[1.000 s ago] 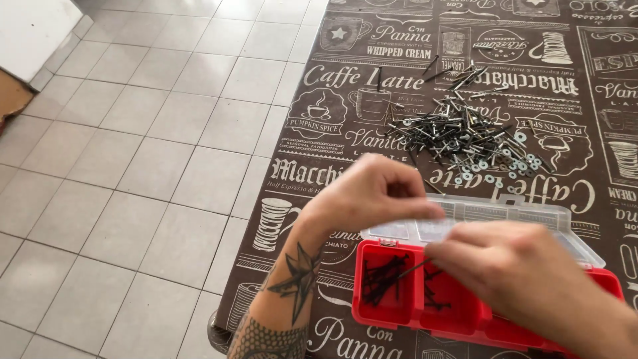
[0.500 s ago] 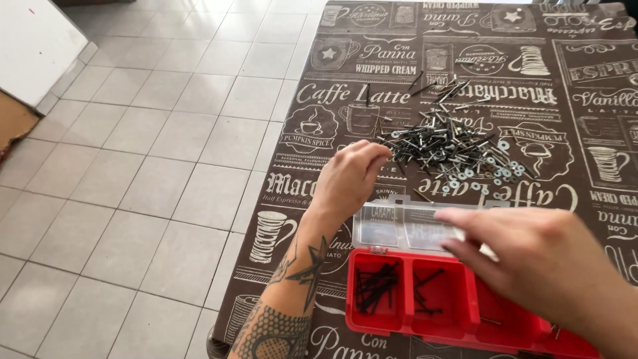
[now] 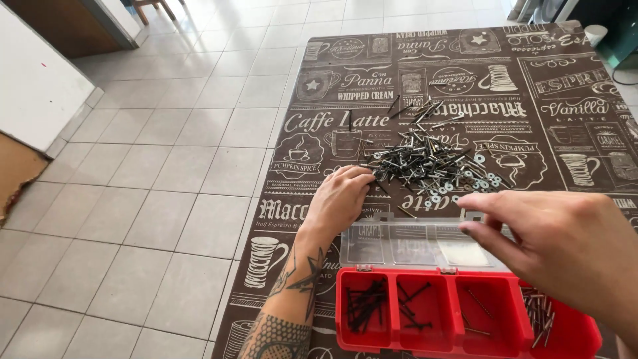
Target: The person sorts a mixed pile of screws, bolts, and washers on a table into a red compartmentalized organizer. They pick individual fasteners from the pile and place them into separate compartments based on type and size.
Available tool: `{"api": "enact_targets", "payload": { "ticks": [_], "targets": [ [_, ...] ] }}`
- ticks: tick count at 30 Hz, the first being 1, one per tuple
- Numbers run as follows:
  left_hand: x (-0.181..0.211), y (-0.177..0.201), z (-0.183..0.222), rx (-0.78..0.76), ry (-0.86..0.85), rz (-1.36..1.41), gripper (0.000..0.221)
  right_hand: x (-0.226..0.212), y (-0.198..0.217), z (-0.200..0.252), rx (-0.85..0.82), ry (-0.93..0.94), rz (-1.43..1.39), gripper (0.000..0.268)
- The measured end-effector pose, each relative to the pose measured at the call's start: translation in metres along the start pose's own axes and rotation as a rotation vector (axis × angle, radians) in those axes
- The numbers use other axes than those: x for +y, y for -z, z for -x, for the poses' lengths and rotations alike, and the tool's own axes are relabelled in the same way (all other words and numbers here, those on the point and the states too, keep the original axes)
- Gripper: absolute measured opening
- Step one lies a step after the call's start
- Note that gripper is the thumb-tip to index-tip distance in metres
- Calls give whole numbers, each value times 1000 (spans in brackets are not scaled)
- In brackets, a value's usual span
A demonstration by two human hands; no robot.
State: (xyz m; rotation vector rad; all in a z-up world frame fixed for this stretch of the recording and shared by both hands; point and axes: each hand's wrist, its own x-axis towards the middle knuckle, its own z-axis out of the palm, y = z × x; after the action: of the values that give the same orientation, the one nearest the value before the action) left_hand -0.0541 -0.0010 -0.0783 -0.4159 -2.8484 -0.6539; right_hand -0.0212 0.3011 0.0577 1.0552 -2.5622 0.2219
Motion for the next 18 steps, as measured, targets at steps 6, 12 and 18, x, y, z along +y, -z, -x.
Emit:
{"api": "enact_targets", "payload": {
  "ticks": [6,12,18],
  "targets": [
    [-5,5,-1,150,158,41,44,6,3,0,35,-56,8,31],
    [-7,2,3,109,95,-87,38,11,-5,3,23,-70,45,33],
    [0,6,1,179,219,10,16,13,-4,2,2,-78,41,33]
  ]
}}
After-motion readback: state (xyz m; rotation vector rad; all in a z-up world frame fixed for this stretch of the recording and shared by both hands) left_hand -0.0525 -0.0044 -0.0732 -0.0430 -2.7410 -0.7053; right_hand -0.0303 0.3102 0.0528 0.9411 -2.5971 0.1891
